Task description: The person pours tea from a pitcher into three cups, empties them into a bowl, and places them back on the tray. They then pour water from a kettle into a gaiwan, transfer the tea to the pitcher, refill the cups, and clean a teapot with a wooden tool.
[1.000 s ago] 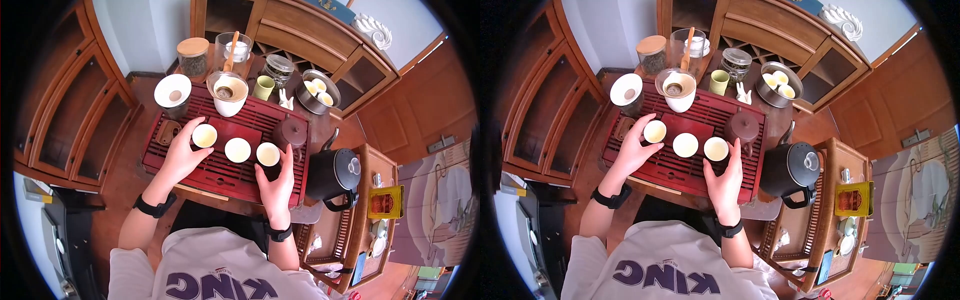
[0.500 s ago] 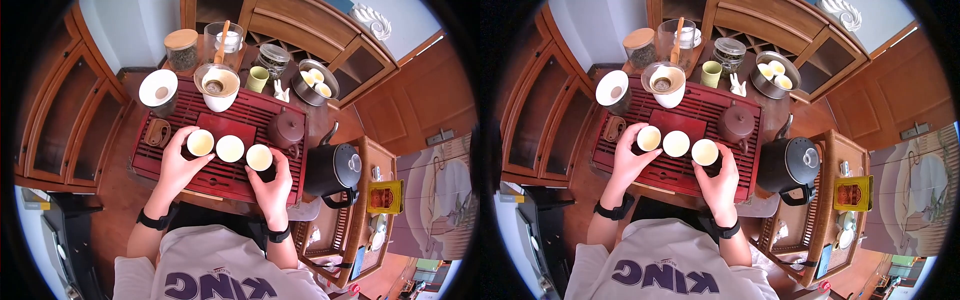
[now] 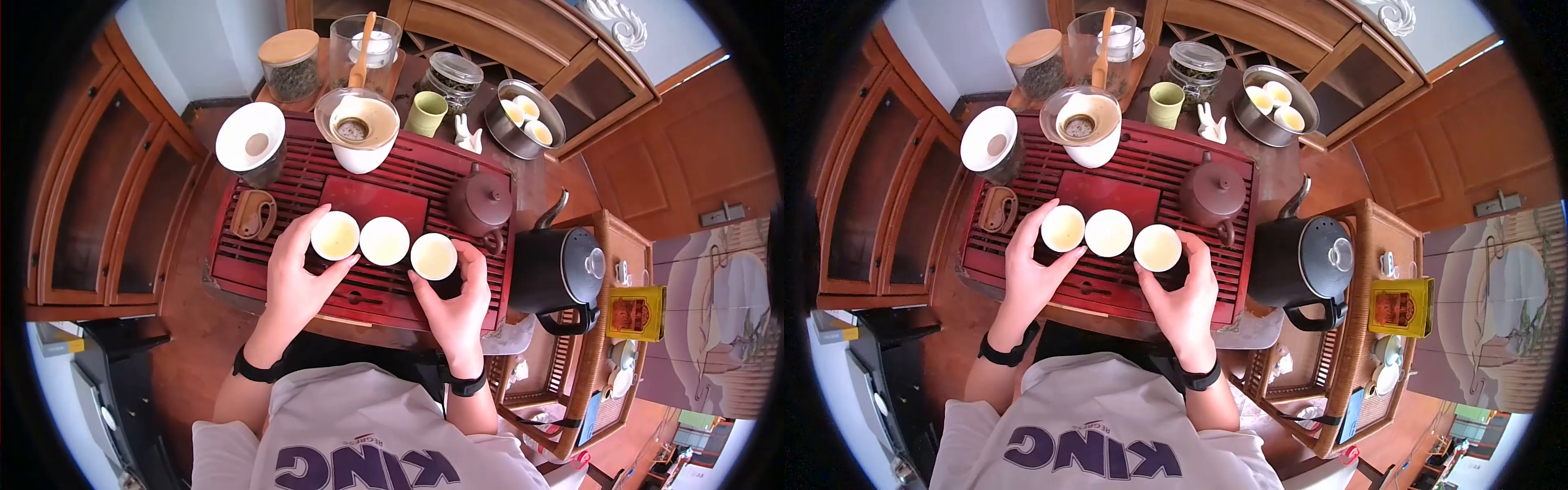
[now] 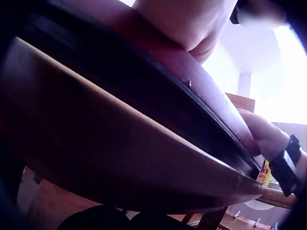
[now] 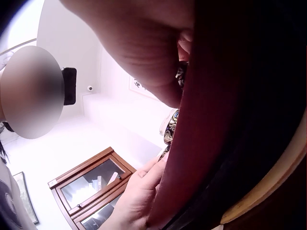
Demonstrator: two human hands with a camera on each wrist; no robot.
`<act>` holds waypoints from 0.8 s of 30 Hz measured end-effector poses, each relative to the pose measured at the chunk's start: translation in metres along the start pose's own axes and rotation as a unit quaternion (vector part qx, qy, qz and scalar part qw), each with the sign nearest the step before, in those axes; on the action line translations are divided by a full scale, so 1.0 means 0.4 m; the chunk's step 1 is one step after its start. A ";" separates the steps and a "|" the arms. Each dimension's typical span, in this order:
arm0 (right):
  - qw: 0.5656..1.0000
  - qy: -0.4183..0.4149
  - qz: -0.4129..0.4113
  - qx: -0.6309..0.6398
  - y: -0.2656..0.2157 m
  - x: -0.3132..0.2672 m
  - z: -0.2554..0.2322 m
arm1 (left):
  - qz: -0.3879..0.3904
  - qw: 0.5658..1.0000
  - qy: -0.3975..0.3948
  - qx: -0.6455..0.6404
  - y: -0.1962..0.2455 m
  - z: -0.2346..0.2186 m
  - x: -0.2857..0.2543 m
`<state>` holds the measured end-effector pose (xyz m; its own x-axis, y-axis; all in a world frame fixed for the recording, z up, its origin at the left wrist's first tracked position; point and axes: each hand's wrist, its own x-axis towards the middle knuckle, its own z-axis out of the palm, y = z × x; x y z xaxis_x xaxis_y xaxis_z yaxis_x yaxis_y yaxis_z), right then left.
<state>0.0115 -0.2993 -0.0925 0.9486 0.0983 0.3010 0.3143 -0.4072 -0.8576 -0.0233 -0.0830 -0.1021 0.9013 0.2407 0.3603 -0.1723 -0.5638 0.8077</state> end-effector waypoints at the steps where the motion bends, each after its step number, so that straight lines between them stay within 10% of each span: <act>1: 1.000 0.000 0.000 -0.012 -0.002 0.000 0.000 | -0.002 1.000 -0.001 0.001 -0.001 0.002 0.000; 24: 0.999 -0.004 -0.011 -0.033 0.000 -0.007 -0.003 | 0.017 0.999 0.039 -0.023 0.004 0.006 -0.003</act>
<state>0.0090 -0.3006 -0.0929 0.9416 0.1150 0.3166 0.3327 -0.4645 -0.8207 -0.0235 -0.0861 -0.1025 0.8609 0.2834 0.4226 -0.2225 -0.5371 0.8136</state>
